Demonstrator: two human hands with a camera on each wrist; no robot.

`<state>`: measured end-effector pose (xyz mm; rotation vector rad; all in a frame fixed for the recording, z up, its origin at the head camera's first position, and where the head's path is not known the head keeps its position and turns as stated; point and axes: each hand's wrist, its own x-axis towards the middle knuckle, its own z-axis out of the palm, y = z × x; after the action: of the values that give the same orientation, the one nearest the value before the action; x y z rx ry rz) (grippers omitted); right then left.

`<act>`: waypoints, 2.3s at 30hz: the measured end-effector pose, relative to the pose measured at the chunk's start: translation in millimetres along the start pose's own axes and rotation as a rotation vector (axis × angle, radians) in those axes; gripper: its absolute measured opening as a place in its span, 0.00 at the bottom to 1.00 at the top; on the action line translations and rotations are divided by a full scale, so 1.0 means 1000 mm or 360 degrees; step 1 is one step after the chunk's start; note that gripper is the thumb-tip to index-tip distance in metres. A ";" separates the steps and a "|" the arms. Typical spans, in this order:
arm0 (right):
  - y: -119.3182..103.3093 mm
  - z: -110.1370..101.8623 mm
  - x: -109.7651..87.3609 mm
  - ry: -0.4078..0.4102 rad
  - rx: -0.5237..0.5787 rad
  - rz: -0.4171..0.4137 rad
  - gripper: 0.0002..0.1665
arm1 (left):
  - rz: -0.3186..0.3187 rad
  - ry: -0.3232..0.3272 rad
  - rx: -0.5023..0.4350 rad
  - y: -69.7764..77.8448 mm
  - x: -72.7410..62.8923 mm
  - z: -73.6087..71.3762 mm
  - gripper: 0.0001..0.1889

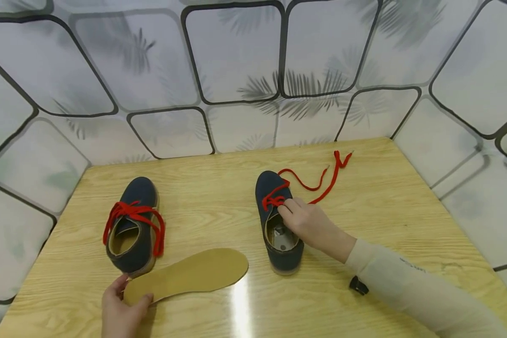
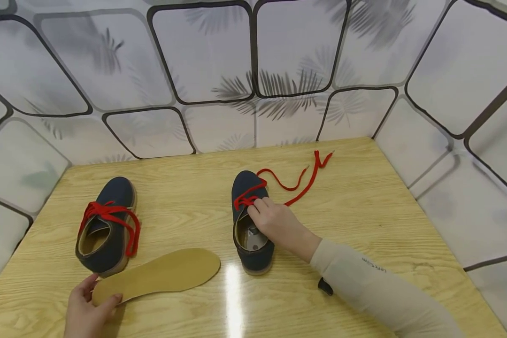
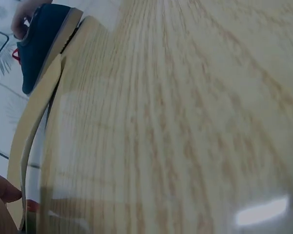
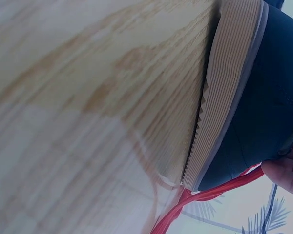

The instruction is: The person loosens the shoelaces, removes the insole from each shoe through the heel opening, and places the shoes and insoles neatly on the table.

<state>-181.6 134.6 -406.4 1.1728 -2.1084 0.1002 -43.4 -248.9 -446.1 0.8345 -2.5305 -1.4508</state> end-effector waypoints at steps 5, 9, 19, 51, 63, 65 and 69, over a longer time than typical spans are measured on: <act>0.000 0.000 0.001 -0.0018 0.0002 -0.0004 0.23 | 0.0052 0.0105 0.0092 0.000 -0.001 0.001 0.31; 0.000 -0.001 0.001 -0.0033 0.0009 -0.0008 0.19 | 0.0030 0.0244 -0.0071 0.008 -0.005 0.005 0.22; 0.001 -0.002 -0.001 0.0000 0.0029 -0.0029 0.17 | 0.0173 0.0114 -0.0593 0.038 -0.004 0.013 0.10; -0.001 -0.008 0.001 0.0005 -0.0234 -0.0165 0.29 | 0.1687 -0.0342 -0.0156 0.138 0.009 0.110 0.10; -0.002 -0.008 -0.002 -0.0021 -0.0288 -0.0151 0.28 | 0.1615 -0.0658 0.0160 0.161 -0.002 0.150 0.13; -0.002 -0.007 -0.002 -0.0026 -0.0278 -0.0146 0.27 | 0.1602 -0.0672 0.0184 0.163 -0.005 0.155 0.13; -0.002 -0.007 -0.002 -0.0050 -0.0139 -0.0075 0.29 | 0.1598 -0.0653 0.0193 0.164 -0.006 0.162 0.13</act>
<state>-175.5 137.6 -402.6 1.1784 -2.0892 -0.0316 -162.0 -57.7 -397.0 -0.7496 -2.6113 -1.1498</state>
